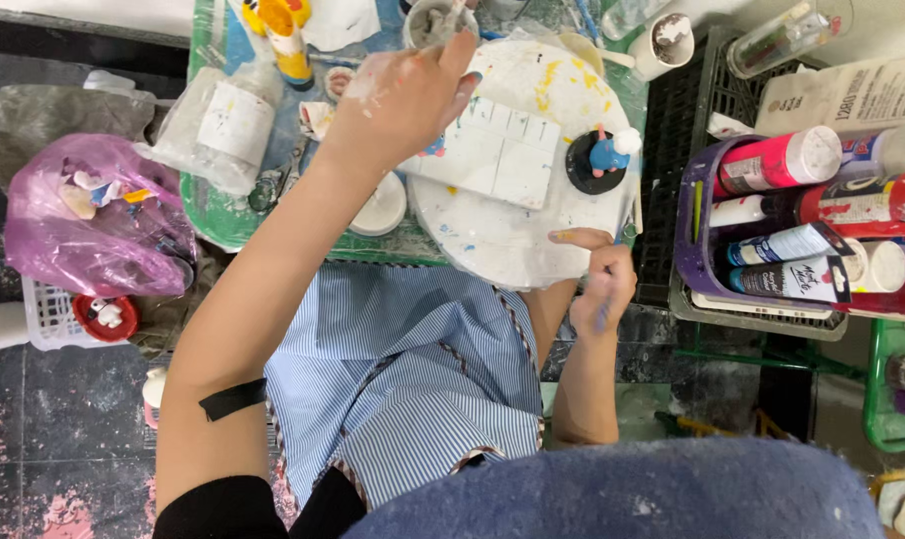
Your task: The person paints small blue ceramic figurines by hand using a paintbrush, dipping the brush into a palette and applying paint to the figurines before setting them on a drying rack.
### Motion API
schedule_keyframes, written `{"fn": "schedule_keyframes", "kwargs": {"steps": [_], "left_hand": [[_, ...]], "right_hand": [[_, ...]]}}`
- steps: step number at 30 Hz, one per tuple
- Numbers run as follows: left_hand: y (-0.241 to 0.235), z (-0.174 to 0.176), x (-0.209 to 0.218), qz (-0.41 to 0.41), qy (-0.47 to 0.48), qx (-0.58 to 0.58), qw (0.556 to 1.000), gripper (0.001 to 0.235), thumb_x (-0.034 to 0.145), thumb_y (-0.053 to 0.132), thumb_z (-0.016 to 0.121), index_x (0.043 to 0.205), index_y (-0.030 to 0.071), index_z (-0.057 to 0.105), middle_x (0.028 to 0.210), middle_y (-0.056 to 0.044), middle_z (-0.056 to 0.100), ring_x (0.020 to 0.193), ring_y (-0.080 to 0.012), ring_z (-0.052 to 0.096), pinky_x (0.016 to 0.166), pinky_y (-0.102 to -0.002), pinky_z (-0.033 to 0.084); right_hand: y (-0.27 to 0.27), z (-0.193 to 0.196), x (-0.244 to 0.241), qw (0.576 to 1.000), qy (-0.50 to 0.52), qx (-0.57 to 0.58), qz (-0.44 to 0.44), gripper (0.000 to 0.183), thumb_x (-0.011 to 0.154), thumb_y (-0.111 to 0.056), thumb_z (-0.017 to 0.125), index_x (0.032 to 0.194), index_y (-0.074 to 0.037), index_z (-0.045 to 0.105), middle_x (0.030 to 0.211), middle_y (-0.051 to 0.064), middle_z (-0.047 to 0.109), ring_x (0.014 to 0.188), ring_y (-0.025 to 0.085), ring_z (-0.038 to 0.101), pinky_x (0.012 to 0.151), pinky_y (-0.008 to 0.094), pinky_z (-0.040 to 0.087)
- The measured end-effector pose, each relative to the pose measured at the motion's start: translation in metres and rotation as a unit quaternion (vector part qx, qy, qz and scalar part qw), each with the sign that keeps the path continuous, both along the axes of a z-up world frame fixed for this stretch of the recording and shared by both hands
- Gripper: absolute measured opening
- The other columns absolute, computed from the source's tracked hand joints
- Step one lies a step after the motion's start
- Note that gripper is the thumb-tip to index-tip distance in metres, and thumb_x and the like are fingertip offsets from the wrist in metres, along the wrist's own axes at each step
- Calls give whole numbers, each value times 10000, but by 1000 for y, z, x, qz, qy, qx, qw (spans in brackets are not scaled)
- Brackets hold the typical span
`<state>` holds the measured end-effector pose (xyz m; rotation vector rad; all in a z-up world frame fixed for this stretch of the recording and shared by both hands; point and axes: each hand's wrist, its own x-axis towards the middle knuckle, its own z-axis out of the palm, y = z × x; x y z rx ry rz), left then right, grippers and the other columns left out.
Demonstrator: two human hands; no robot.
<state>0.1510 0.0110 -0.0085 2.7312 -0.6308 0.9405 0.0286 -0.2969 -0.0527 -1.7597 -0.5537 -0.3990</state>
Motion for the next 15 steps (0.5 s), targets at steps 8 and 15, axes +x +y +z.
{"fn": "schedule_keyframes", "kwargs": {"steps": [8,15], "left_hand": [[-31,-3,1,-21,-33,46,998,313,1041,373,678,1121,113,523,706,20,573,634,-165,661,565,-303,517],[-35,-6,-1,-46,6,49,998,287,1034,344,678,1117,110,535,749,2,582,672,-166,670,579,-311,529]], "right_hand": [[-24,-28,-16,966,21,252,-58,484,1141,-521,331,1128,-73,512,882,187,642,739,269,634,701,409,545],[-32,-36,-22,941,91,326,-31,434,1159,-480,309,1119,-89,491,868,199,670,741,273,626,711,395,505]]}}
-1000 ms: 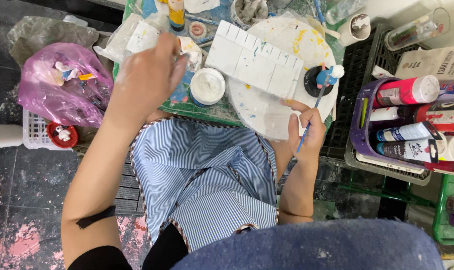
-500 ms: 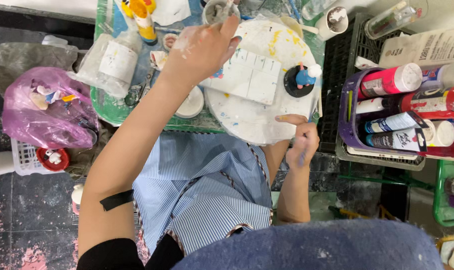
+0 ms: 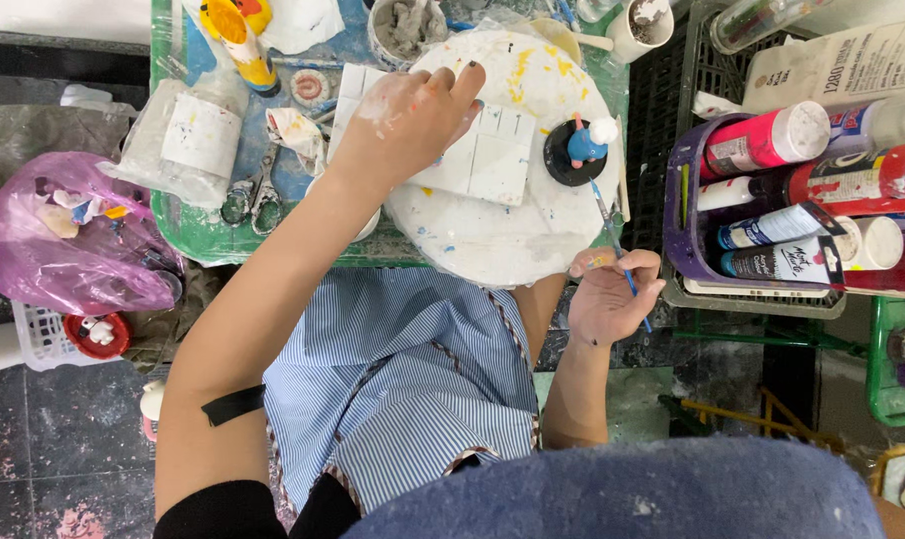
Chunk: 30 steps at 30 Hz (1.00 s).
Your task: The person paints small blue ceramic figurines by hand using a paintbrush, dipping the brush into a palette and applying paint to the figurines before setting them on a drying rack.
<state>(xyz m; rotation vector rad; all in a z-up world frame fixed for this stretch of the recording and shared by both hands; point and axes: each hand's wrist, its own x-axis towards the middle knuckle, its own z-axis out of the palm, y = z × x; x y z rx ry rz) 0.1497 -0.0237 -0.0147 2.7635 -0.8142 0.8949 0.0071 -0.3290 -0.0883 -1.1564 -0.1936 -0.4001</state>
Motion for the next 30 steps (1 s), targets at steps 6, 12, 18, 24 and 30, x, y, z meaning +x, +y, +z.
{"fn": "schedule_keyframes", "kwargs": {"steps": [6,12,18,24,30], "left_hand": [[1,0,0,-6,19,-9,1000,291,1026,356,685,1085,112,539,783,-2,587,678,-168,675,575,-316,528],[6,-1,0,2,12,-12,1000,326,1014,372,693,1128,98,558,824,-5,599,703,-165,689,580,-306,533],[11,-2,-3,7,19,-11,1000,353,1034,393,699,1178,96,572,825,-19,606,713,-186,693,596,-330,534],[37,11,-7,-48,77,-148,985,344,1025,309,740,1248,89,599,1052,-68,660,936,-257,694,772,-396,542],[40,38,-32,-90,96,-188,973,312,994,250,794,1216,122,617,1196,-60,643,1138,-260,623,948,-422,489]], "right_hand": [[1,-8,0,1000,-5,-5,20,371,1149,-438,352,1123,-87,469,921,197,665,791,284,620,750,408,500],[6,-5,-2,999,-1,-21,24,358,1147,-431,369,1115,-86,461,936,218,672,810,281,607,761,411,493],[9,-3,-1,999,-2,-44,20,359,1153,-428,378,1106,-87,477,912,193,657,785,273,611,748,415,493],[7,-13,-2,994,-48,-102,-1,399,1147,-448,379,1083,-73,499,944,189,645,809,275,610,758,416,507],[-6,-5,25,947,-124,-268,-131,235,1097,-267,587,1125,-70,461,1122,152,621,1051,244,594,950,375,480]]}}
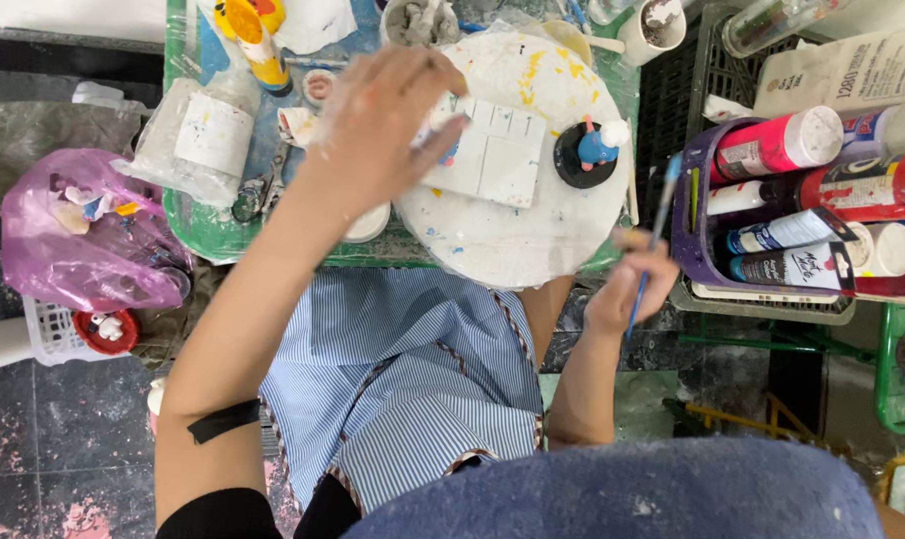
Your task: The person paints small blue ceramic figurines by hand using a paintbrush, dipping the brush into a palette and applying paint to the figurines before setting them on a drying rack.
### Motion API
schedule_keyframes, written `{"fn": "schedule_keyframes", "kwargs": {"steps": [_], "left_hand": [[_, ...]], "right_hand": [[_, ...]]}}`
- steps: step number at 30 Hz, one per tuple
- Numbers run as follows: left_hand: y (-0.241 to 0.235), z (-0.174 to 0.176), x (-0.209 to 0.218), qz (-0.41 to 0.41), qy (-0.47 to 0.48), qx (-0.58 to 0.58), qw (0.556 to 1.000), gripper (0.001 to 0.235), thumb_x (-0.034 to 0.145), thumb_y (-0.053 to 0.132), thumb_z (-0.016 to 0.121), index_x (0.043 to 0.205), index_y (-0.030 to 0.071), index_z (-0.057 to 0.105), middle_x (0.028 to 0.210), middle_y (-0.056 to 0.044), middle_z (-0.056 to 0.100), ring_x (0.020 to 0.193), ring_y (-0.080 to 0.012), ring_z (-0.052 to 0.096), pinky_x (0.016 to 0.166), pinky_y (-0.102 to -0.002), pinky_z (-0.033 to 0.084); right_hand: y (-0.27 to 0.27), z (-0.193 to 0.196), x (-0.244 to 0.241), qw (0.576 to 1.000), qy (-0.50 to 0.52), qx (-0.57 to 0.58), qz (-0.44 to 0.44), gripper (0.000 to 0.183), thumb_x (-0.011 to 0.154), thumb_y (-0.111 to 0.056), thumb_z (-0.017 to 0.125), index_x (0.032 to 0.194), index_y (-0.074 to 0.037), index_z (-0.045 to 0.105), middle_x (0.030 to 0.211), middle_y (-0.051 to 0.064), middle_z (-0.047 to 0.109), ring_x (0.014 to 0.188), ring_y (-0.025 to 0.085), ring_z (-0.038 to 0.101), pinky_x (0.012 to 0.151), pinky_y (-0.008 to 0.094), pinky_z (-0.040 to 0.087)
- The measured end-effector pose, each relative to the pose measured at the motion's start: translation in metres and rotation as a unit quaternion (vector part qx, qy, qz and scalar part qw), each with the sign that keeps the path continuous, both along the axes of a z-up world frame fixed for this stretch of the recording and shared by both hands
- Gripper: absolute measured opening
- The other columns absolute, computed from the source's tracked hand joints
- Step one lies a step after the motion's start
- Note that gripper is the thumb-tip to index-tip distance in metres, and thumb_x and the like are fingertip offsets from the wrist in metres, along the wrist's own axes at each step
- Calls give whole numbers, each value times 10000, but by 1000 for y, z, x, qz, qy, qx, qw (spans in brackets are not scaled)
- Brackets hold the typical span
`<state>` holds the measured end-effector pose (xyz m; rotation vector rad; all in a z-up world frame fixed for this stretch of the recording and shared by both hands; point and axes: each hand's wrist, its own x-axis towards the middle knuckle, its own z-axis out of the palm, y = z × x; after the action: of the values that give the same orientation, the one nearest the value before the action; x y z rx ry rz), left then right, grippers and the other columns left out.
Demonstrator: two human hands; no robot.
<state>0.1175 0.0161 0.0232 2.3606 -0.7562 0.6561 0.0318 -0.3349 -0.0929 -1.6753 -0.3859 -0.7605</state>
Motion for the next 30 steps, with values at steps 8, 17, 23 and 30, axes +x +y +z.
{"fn": "schedule_keyframes", "kwargs": {"steps": [8,17,23,30], "left_hand": [[-109,-19,5,-52,73,63,994,713,739,334,865,1320,52,562,1194,-100,631,1163,-272,553,993,-472,379],[-162,-39,34,27,129,159,978,960,586,408,922,1342,5,487,1077,-147,659,1139,-328,567,1065,-534,331],[-176,-52,41,40,148,147,977,1056,568,385,923,1397,-36,423,1050,-155,682,1118,-337,591,1079,-556,333],[-185,-66,41,50,153,119,980,1162,564,437,938,1438,-23,327,1033,-147,692,1119,-341,612,1077,-551,348]], "right_hand": [[-2,41,69,974,144,-164,-68,466,943,-43,810,1247,-68,457,1333,147,619,1213,238,599,1077,367,473],[29,42,86,965,172,-173,-93,529,892,-24,865,1191,-66,431,1146,97,611,1007,170,613,931,303,518],[29,32,90,974,171,-117,-95,485,904,8,837,1180,-63,444,1074,65,595,975,131,613,911,290,524],[13,10,94,984,172,15,-34,475,933,77,778,1221,-78,434,1176,54,516,1085,141,545,1001,307,472]]}}
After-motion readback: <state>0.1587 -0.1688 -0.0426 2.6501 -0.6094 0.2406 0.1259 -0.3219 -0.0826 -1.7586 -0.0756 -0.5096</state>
